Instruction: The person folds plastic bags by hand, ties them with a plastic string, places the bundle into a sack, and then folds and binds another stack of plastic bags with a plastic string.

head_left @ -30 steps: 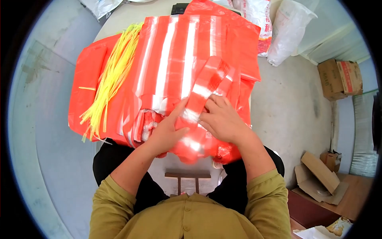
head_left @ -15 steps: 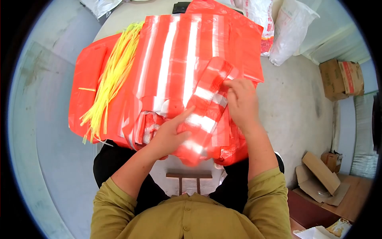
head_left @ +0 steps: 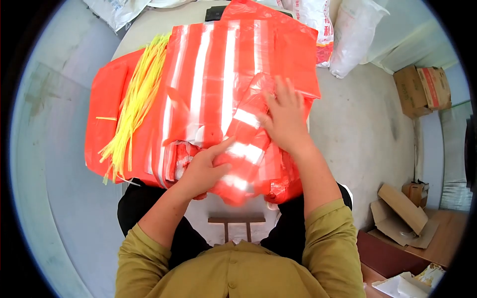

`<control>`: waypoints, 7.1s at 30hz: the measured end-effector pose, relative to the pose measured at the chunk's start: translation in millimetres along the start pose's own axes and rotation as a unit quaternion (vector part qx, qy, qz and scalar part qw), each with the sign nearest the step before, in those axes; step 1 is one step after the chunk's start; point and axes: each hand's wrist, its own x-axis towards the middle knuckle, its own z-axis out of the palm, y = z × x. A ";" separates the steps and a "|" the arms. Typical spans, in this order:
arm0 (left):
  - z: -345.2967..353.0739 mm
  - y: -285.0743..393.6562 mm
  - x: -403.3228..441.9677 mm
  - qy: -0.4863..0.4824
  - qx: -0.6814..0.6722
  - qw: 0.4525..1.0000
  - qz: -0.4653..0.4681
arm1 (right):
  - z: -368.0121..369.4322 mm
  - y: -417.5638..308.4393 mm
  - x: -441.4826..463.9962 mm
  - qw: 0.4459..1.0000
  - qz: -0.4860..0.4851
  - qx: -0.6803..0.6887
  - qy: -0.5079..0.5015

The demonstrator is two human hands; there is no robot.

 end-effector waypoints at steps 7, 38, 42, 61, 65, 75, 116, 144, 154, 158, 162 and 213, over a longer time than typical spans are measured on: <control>10.2 6.3 -2.2 0.005 -0.151 0.988 0.014 | -73.4 -3.4 -5.5 0.874 0.294 0.328 -0.204; -60.1 11.4 -55.4 -0.212 -0.013 0.977 -0.004 | -14.1 -43.5 -16.6 0.787 0.263 0.557 -0.030; -114.9 -18.6 -43.8 0.365 0.001 0.927 0.083 | -15.3 -43.4 -17.3 0.778 0.263 0.571 -0.023; -159.8 -51.1 -66.8 0.435 0.517 0.721 -0.157 | -31.0 -47.0 -18.5 0.700 0.296 0.649 -0.008; -163.1 -54.9 -62.1 0.417 0.526 0.729 -0.131 | -28.3 -41.3 -21.3 0.693 0.300 0.655 -0.004; -31.9 21.5 -21.9 0.138 0.077 0.987 0.038 | -17.4 -58.0 -29.0 0.556 0.322 0.765 -0.042; 43.9 -12.6 41.9 0.088 -0.098 0.991 0.017 | -90.4 47.6 -53.6 0.951 0.112 0.176 -0.229; 23.6 -0.1 24.7 0.158 0.408 0.897 0.069 | -21.9 -28.6 -27.5 0.795 0.092 0.554 -0.231; 14.9 -6.4 25.2 0.173 0.584 0.781 0.135 | -26.8 -30.7 -26.6 0.817 0.075 0.523 -0.231; 17.7 0.0 20.6 0.201 0.603 0.752 0.174 | -25.7 -31.1 -27.1 0.821 0.069 0.521 -0.224; 13.4 7.1 21.3 0.272 0.594 0.671 0.351 | -26.0 -33.1 -27.1 0.813 0.085 0.533 -0.218; 18.2 19.7 24.6 0.173 0.306 0.907 0.232 | -24.5 -51.0 -34.7 0.963 -0.084 0.255 0.018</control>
